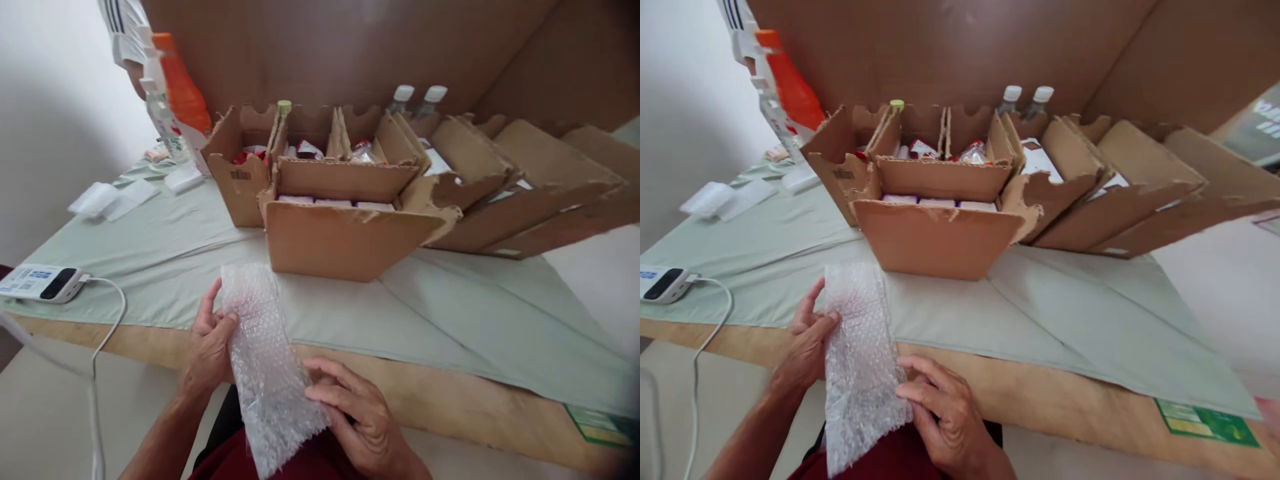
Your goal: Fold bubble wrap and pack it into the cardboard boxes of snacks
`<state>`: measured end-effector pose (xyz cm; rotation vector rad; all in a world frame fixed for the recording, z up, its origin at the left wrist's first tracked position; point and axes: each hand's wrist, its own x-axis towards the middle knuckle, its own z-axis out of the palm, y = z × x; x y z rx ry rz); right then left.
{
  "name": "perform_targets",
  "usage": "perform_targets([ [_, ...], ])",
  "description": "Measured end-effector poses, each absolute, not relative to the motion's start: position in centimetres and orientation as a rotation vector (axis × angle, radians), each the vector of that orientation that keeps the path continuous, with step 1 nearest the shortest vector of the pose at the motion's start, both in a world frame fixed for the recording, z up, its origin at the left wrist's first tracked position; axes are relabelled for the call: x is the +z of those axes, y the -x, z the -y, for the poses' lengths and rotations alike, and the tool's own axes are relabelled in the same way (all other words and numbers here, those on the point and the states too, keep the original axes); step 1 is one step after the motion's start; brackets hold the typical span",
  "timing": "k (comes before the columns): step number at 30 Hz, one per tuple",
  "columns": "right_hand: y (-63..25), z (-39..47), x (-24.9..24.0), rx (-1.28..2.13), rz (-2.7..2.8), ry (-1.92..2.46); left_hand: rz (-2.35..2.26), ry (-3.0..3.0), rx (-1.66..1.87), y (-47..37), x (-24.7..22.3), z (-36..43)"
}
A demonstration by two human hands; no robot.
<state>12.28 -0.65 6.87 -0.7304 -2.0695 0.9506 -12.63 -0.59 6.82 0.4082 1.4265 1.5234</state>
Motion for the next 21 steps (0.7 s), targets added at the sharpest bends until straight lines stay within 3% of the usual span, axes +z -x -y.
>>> perform_targets([
  [10,-16.0,3.2,6.6,1.01,2.019,0.72,-1.447,-0.672,1.316,9.7,7.8,1.8],
  [17,-15.7,5.1,7.1,0.905,2.174,0.746,-1.213,-0.866,1.053,7.5,7.7,-0.4],
  [21,-16.0,5.9,6.4,0.888,2.125,0.85,-1.456,-1.161,1.134,7.1,6.4,-1.1],
])
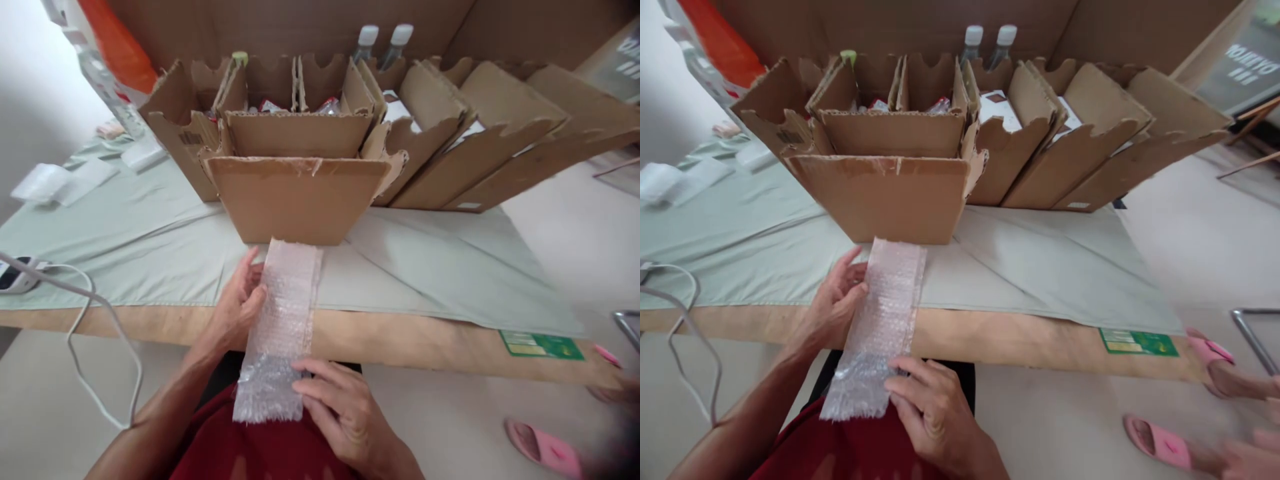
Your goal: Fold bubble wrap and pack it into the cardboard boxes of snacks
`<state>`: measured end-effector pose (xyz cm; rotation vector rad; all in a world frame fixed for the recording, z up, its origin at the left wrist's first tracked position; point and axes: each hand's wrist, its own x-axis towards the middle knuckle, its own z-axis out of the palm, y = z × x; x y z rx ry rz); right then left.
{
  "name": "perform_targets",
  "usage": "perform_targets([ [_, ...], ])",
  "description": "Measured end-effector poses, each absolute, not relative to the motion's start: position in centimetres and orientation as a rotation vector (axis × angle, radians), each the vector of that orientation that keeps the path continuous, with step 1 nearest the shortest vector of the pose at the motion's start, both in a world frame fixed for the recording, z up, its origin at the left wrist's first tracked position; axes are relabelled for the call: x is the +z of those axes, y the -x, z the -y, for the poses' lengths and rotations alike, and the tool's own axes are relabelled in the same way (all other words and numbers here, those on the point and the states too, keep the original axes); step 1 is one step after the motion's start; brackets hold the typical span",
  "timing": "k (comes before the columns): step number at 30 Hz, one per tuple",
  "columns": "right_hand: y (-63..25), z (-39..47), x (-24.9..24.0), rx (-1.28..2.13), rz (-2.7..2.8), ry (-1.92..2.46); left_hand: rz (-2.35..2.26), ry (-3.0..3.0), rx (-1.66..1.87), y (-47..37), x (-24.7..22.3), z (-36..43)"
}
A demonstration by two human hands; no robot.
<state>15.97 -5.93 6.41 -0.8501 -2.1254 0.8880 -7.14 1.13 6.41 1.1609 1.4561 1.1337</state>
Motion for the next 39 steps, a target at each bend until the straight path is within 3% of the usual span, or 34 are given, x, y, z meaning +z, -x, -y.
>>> perform_targets([
  [4,-15.2,6.0,6.2,1.046,1.985,0.902,-1.647,-1.535,1.077,9.6,6.7,1.7],
  [9,-14.0,4.8,7.2,1.365,1.782,1.198,-1.211,-1.688,0.803,12.7,8.7,6.9],
  [20,-12.8,3.1,6.8,1.376,1.585,1.438,-1.608,-1.765,1.009,9.1,6.0,6.0],
  [24,-12.7,3.4,6.3,1.244,1.516,1.415,-1.722,-1.62,1.02,8.8,5.8,5.3],
  [31,-13.5,5.2,7.1,0.42,1.911,1.102,-1.748,-1.6,1.005,8.2,5.8,5.1],
  [39,-11.8,2.9,5.7,0.364,2.385,1.028,-1.821,-1.832,0.957,8.9,5.6,5.1],
])
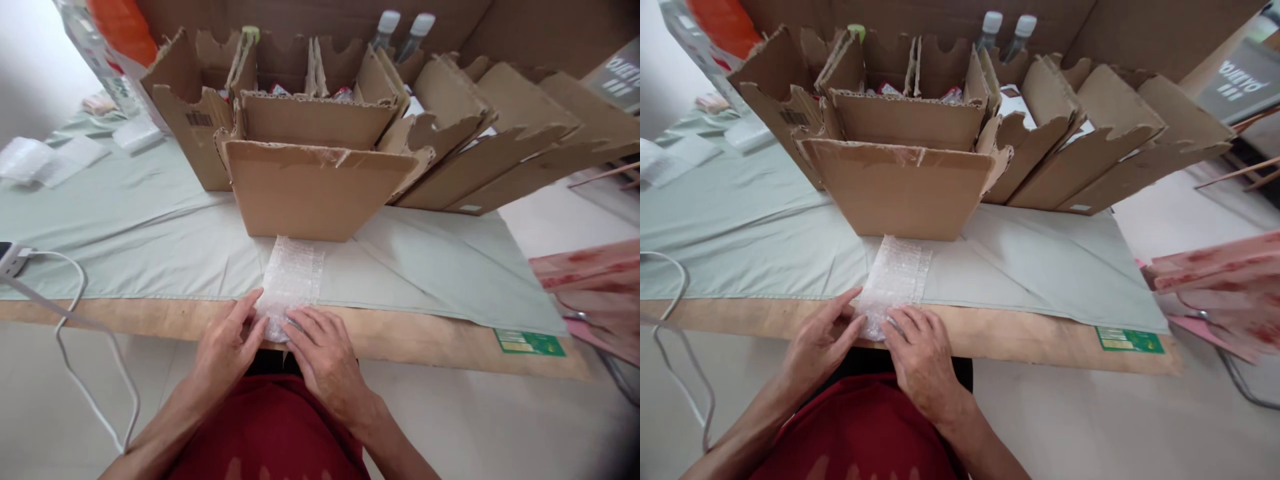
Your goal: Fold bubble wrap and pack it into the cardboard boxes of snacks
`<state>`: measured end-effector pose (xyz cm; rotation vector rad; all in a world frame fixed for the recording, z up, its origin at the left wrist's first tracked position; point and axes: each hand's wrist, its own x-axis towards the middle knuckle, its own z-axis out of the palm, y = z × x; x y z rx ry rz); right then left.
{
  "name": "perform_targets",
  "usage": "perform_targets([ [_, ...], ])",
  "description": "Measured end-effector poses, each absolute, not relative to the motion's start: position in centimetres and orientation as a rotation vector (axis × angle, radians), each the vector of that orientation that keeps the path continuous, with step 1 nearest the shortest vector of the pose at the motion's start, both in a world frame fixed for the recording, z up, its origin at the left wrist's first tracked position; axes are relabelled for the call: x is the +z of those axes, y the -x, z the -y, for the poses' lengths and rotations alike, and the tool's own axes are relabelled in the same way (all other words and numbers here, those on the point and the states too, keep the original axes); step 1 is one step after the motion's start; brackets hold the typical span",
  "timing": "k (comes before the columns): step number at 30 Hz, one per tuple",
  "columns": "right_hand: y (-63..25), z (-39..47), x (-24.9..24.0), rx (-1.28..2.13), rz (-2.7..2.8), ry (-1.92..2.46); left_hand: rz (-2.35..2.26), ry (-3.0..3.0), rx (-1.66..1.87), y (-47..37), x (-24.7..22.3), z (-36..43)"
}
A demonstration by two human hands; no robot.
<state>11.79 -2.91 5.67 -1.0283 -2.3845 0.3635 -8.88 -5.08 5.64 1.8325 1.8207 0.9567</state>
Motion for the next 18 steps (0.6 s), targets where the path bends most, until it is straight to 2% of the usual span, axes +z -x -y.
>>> perform_targets([
  [3,-12.1,2.2,6.4,0.48,2.349,1.018,-1.764,-2.058,1.021,9.5,6.7,5.6],
  [6,-12.5,1.6,7.5,0.675,2.331,1.009,-1.508,-2.226,0.97,9.9,7.4,6.1],
  [10,-12.7,0.8,7.9,0.945,2.232,1.13,-1.449,-2.156,1.001,9.6,6.7,5.7],
  [12,-12.8,0.9,7.7,0.813,2.14,1.195,-1.509,-2.067,1.01,9.3,6.1,5.2],
  [16,-13.2,2.3,7.4,0.292,2.065,1.192,-1.576,-1.984,0.933,8.9,5.7,3.8],
  [18,-13.1,3.0,7.2,0.275,2.153,1.146,-1.569,-2.0,0.892,8.7,5.7,3.3],
])
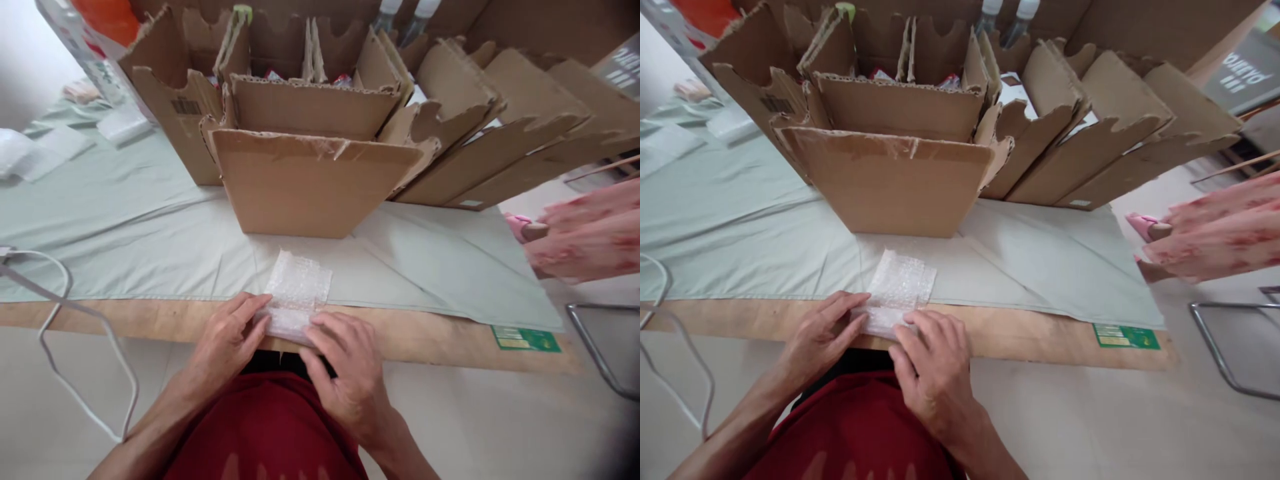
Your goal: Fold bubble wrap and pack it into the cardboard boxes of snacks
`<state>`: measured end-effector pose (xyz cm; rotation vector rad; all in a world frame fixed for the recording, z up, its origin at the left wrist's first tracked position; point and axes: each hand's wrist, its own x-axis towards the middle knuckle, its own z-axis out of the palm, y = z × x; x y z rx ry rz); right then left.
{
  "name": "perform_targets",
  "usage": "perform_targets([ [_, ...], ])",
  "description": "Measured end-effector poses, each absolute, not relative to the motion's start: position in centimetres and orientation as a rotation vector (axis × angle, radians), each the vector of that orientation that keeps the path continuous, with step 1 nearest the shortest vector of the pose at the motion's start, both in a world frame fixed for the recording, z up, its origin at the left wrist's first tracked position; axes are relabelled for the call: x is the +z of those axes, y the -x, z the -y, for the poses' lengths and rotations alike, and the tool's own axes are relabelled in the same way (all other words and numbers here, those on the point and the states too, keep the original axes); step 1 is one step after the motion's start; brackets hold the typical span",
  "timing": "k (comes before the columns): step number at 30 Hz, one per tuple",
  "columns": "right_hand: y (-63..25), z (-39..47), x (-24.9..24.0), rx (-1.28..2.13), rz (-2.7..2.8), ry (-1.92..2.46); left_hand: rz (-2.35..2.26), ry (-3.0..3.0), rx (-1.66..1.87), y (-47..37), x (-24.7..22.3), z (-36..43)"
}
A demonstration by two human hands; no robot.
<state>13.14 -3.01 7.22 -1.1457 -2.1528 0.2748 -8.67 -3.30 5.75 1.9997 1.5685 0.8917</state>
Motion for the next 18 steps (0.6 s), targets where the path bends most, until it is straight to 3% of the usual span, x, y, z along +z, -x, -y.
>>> perform_targets([
  [11,-13.3,1.2,6.5,0.722,2.095,1.211,-1.492,-2.137,0.902,8.4,6.3,3.8],
  [18,-13.0,1.0,6.4,0.228,2.238,1.181,-1.762,-2.046,0.863,7.1,5.9,1.7],
])
